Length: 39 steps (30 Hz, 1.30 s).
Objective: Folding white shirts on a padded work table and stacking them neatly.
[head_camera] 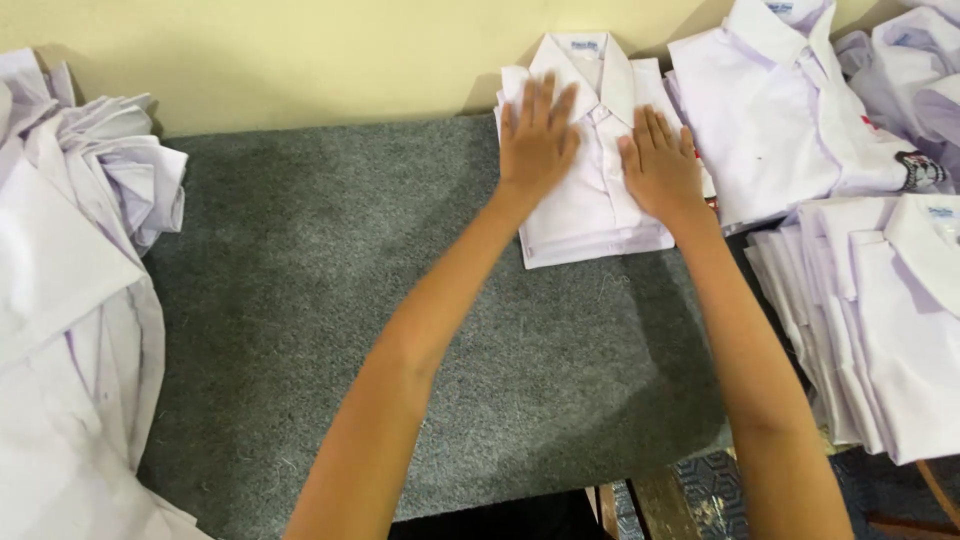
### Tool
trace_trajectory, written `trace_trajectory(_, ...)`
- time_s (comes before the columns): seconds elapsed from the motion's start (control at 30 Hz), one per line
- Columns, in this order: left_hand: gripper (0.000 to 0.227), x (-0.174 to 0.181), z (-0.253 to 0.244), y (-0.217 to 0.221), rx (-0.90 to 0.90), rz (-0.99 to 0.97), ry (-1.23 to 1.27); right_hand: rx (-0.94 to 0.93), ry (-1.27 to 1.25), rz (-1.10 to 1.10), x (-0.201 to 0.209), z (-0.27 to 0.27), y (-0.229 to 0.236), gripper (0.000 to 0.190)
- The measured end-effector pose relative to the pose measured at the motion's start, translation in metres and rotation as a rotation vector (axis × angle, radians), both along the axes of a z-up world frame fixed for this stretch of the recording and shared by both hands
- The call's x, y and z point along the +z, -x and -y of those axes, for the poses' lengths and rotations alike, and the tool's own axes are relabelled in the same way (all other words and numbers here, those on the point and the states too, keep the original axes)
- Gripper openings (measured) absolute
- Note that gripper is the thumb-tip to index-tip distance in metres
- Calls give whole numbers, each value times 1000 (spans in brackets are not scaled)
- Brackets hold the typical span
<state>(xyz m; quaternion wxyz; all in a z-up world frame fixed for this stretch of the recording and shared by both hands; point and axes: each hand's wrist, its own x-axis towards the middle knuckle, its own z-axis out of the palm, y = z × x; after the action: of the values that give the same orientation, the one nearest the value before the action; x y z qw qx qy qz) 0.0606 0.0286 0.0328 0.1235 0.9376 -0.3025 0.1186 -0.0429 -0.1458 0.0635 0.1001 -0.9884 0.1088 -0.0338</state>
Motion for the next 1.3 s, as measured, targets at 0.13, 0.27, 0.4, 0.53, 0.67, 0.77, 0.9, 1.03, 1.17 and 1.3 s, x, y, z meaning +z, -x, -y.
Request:
trace_trajectory(0.13, 59, -4, 1, -21, -22, -226, 55, 10, 106, 123, -25, 4, 17, 69)
trace_trajectory(0.27, 61, -21, 5, -26, -5, -250, 110, 53, 224, 284, -34, 2, 15, 62)
trace_trajectory(0.4, 65, -17, 5, -18, 62, -139, -78, 47, 211, 264, -34, 3, 14, 62)
trace_trajectory(0.53, 74, -56, -1, 21, 102, -38, -31, 59, 217, 248, -39, 2, 20, 63)
trace_trajectory(0.67, 70, -64, -46, 88, -107, 147, 146, 18, 139, 242, -34, -23, 44, 63)
trace_trajectory(0.77, 71, -52, -94, 130, -250, 56, 58, 38, 89, 198, -19, -69, 73, 63)
trace_trajectory(0.9, 70, -54, -150, 157, -376, -215, -64, 144, 269, 247, -33, -116, 108, 59)
trace_trajectory(1.03, 68, -42, -216, 188, -382, -230, -153, 336, 379, 362, -49, -176, 133, 58)
trace_trajectory(1.17, 67, -3, -280, 224, -257, -404, -194, 608, 266, 326, -58, -247, 155, 50)
trace_trajectory(1.3, 69, 2, -343, 252, -131, -519, -228, 822, 73, 208, -66, -308, 171, 57)
